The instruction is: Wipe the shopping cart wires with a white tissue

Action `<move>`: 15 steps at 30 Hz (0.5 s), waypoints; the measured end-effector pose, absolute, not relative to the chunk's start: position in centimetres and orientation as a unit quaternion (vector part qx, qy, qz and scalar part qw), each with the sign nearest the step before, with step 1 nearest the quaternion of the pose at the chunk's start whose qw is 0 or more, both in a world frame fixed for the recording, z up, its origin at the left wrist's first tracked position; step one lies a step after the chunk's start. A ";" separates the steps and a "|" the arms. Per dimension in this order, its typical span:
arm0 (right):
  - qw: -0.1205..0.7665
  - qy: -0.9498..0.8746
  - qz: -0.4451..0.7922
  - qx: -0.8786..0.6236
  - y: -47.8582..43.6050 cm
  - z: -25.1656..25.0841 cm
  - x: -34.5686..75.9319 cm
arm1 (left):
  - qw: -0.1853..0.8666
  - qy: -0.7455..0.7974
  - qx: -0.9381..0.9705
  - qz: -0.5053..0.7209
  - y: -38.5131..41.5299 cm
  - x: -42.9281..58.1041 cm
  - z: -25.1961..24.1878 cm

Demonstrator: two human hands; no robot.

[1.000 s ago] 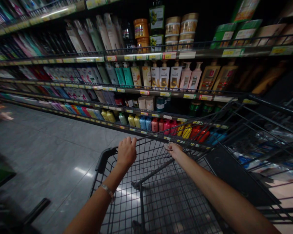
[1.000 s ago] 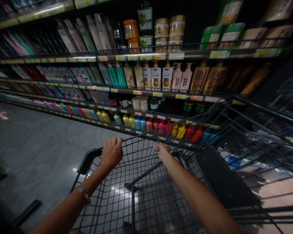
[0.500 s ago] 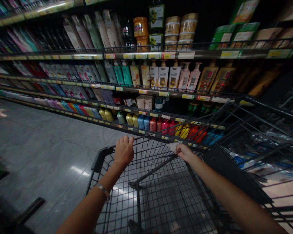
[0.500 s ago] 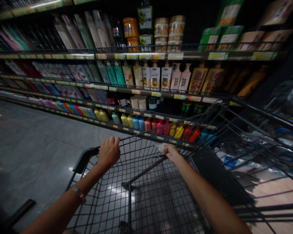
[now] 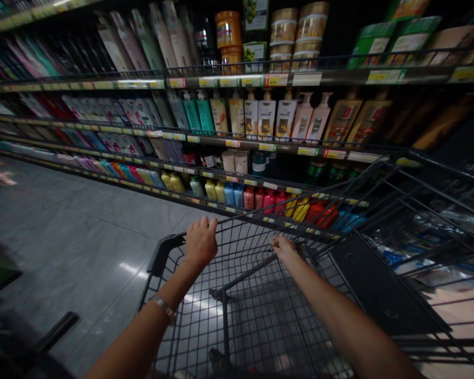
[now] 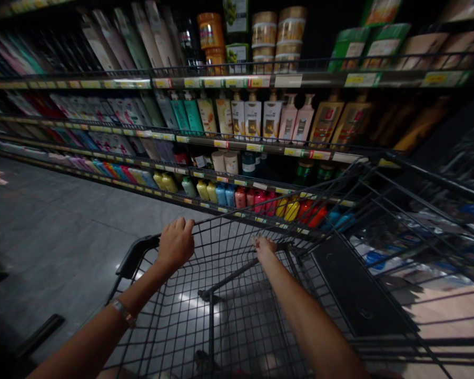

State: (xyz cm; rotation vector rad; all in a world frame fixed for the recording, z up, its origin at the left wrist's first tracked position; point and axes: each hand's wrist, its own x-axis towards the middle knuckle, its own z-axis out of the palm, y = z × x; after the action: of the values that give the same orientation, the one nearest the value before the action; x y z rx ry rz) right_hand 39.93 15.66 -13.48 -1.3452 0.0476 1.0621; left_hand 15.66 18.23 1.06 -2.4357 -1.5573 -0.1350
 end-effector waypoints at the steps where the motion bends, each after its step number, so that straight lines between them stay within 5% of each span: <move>1: 0.654 0.033 0.465 -0.596 15.8 -13.2 40.1 | 0.123 -0.534 -0.835 -0.047 18.3 15.7 1.0; 15: 0.726 -0.033 0.494 -0.477 16.4 -5.5 44.5 | 0.091 -0.532 -0.840 -0.057 18.9 15.0 2.2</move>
State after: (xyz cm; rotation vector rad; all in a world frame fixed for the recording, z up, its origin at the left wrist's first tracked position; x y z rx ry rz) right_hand 44.48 16.42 -5.53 -1.0522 -0.0733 1.0888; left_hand 15.04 18.88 2.19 -2.4971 -1.5797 -0.1700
